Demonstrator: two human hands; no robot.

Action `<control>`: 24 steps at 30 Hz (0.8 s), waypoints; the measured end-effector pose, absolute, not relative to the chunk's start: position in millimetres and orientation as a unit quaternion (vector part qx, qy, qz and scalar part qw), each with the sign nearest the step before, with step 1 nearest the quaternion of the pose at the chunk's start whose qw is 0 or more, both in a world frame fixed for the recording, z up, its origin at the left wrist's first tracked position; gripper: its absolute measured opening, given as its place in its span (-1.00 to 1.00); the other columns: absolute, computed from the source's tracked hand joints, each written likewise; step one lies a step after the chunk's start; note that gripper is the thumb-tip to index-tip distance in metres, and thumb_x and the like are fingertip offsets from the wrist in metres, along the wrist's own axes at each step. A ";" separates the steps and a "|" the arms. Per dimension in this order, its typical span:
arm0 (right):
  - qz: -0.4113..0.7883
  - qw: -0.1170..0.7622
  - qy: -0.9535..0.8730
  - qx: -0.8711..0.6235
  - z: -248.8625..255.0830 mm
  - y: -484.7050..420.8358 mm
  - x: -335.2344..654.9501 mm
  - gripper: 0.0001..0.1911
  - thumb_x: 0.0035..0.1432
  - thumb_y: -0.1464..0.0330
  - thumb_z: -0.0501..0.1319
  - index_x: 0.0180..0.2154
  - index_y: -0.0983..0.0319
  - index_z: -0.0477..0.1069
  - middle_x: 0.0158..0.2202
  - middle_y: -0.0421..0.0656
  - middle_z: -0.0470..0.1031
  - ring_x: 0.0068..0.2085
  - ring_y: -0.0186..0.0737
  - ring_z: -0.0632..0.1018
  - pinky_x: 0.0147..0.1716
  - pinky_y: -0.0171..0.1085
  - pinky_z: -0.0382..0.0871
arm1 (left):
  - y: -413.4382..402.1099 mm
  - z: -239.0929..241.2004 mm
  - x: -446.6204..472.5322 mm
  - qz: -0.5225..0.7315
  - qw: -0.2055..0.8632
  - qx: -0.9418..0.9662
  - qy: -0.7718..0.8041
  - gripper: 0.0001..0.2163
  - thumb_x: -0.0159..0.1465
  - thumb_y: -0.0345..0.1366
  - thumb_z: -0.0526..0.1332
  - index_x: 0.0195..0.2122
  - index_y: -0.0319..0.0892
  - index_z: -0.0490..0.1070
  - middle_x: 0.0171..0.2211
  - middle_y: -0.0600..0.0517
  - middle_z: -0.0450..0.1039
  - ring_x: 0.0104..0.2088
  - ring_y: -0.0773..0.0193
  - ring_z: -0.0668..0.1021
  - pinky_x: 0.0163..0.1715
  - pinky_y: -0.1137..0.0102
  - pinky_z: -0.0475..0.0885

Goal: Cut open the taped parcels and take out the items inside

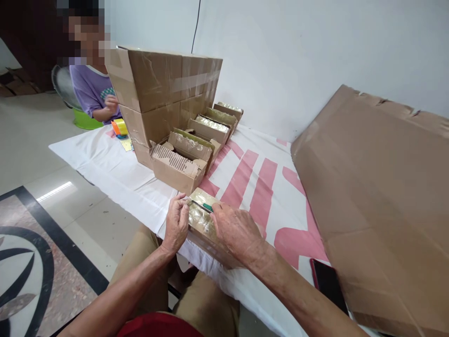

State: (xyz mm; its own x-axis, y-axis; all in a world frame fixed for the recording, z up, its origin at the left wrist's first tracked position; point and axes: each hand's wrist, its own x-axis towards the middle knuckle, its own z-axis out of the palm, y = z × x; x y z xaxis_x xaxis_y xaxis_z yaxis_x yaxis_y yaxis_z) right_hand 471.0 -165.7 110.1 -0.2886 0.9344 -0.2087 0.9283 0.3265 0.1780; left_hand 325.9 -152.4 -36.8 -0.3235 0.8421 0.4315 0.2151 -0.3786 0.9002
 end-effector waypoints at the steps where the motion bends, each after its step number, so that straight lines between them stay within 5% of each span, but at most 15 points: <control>1: 0.010 0.147 0.803 0.577 111.6 -166.0 470.0 -0.72 0.51 0.36 0.02 0.05 0.22 0.47 -0.08 -0.04 0.67 -0.12 -0.05 0.70 -0.35 -0.25 0.34 | -152.4 -37.1 326.1 0.642 0.240 0.528 0.502 -0.85 0.46 -0.35 0.05 -0.23 -0.11 0.38 0.02 -0.16 0.45 0.17 0.08 0.50 0.17 0.11 0.42; 11: 0.019 0.218 0.822 0.526 135.2 -159.3 453.7 -0.68 0.29 0.63 0.03 -0.11 0.33 0.52 -0.31 0.05 0.66 -0.22 0.03 0.72 -0.40 -0.24 0.31 | -149.0 -39.2 326.3 0.653 0.210 0.527 0.501 -0.86 0.42 -0.39 0.08 -0.28 -0.11 0.38 -0.04 -0.15 0.46 0.16 0.06 0.50 0.15 0.09 0.43; 18: 0.001 0.232 0.817 0.528 134.8 -162.1 465.8 -0.70 0.37 0.55 0.04 -0.13 0.31 0.55 -0.27 0.06 0.68 -0.21 0.02 0.71 -0.35 -0.24 0.33 | -148.1 -39.7 327.6 0.650 0.200 0.527 0.509 -0.86 0.40 -0.39 0.08 -0.30 -0.10 0.36 -0.08 -0.13 0.46 0.17 0.04 0.50 0.14 0.09 0.44; 24: 0.015 0.250 0.834 0.492 147.3 -162.7 456.6 -0.65 0.22 0.67 0.08 -0.16 0.34 0.59 -0.24 0.10 0.69 -0.19 0.04 0.71 -0.35 -0.24 0.35 | -146.9 -41.4 325.1 0.649 0.181 0.536 0.508 -0.86 0.40 -0.39 0.08 -0.32 -0.10 0.34 -0.08 -0.13 0.46 0.16 0.05 0.51 0.14 0.10 0.44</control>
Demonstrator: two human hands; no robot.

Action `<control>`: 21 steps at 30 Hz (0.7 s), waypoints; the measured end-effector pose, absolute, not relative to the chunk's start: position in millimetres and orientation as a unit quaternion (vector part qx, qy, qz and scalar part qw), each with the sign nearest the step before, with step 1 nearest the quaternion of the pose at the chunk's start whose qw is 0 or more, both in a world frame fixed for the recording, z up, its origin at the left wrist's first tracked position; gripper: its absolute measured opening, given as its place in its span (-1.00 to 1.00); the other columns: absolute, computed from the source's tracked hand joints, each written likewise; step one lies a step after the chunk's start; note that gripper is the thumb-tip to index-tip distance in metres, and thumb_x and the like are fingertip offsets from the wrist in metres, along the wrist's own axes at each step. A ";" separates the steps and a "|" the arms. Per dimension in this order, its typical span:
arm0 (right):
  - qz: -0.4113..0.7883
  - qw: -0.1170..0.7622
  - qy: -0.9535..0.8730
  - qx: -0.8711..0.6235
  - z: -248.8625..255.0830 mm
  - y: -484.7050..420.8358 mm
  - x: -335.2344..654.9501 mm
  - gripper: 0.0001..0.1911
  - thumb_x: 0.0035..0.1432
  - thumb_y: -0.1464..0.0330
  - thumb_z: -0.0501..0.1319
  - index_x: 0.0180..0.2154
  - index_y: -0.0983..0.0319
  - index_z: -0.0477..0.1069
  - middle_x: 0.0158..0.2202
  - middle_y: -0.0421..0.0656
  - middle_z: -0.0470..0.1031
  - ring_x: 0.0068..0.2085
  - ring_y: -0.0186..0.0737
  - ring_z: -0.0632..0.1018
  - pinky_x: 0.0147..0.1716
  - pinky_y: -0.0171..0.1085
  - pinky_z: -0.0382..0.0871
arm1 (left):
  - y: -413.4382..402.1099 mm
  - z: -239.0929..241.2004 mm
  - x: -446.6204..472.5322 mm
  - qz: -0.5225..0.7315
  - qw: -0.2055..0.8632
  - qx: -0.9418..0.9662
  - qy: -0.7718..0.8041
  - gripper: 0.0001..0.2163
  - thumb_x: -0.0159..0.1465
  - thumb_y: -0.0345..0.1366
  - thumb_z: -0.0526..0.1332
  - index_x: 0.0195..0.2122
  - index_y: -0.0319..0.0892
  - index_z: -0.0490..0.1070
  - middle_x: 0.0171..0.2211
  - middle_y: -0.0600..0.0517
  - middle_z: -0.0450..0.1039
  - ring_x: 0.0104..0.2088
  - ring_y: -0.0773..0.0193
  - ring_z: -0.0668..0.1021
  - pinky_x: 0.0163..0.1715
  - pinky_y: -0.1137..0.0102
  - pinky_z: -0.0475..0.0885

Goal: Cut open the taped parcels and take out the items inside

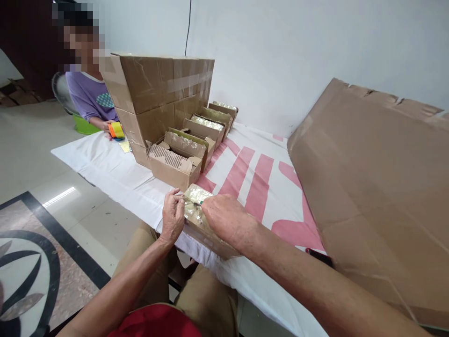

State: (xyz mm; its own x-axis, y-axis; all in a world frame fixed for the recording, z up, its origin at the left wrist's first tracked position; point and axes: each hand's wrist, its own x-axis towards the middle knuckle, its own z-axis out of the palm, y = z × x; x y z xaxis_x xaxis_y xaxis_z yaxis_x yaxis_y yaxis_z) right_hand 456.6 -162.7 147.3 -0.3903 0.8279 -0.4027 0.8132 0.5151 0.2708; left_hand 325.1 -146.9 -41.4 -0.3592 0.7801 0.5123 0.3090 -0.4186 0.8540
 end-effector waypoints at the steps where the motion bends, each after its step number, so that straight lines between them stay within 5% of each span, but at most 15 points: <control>1: 0.018 0.252 0.837 0.485 150.2 -162.7 455.5 -0.66 0.21 0.67 0.08 -0.17 0.34 0.59 -0.24 0.11 0.69 -0.19 0.04 0.71 -0.36 -0.24 0.35 | -146.8 -41.3 324.8 0.649 0.180 0.537 0.508 -0.86 0.40 -0.38 0.08 -0.31 -0.10 0.34 -0.08 -0.12 0.46 0.15 0.06 0.51 0.14 0.10 0.44; 9: 0.044 0.233 0.847 0.475 143.1 -160.2 469.8 -0.68 0.20 0.64 0.09 -0.23 0.28 0.58 -0.36 0.02 0.67 -0.32 -0.04 0.69 -0.44 -0.25 0.26 | -147.5 -40.6 323.7 0.639 0.189 0.542 0.513 -0.88 0.39 -0.40 0.08 -0.30 -0.09 0.32 -0.10 -0.11 0.46 0.17 0.06 0.50 0.16 0.10 0.43; 21: 0.006 0.272 0.835 0.478 139.4 -176.0 503.7 -0.71 0.26 0.66 0.11 -0.19 0.31 0.57 -0.25 -0.01 0.69 -0.24 -0.04 0.69 -0.43 -0.22 0.27 | -147.4 -41.6 320.5 0.629 0.194 0.545 0.520 -0.89 0.40 -0.38 0.07 -0.28 -0.10 0.31 -0.07 -0.14 0.45 0.17 0.03 0.51 0.17 0.09 0.42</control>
State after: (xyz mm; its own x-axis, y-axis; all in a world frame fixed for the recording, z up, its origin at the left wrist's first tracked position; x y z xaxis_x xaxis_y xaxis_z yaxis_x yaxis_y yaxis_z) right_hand 503.7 -176.0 139.4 -0.3944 0.8016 -0.4492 0.7950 0.5429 0.2707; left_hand 320.5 -147.4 -41.6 -0.3301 0.8103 0.4842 0.3233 -0.3849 0.8645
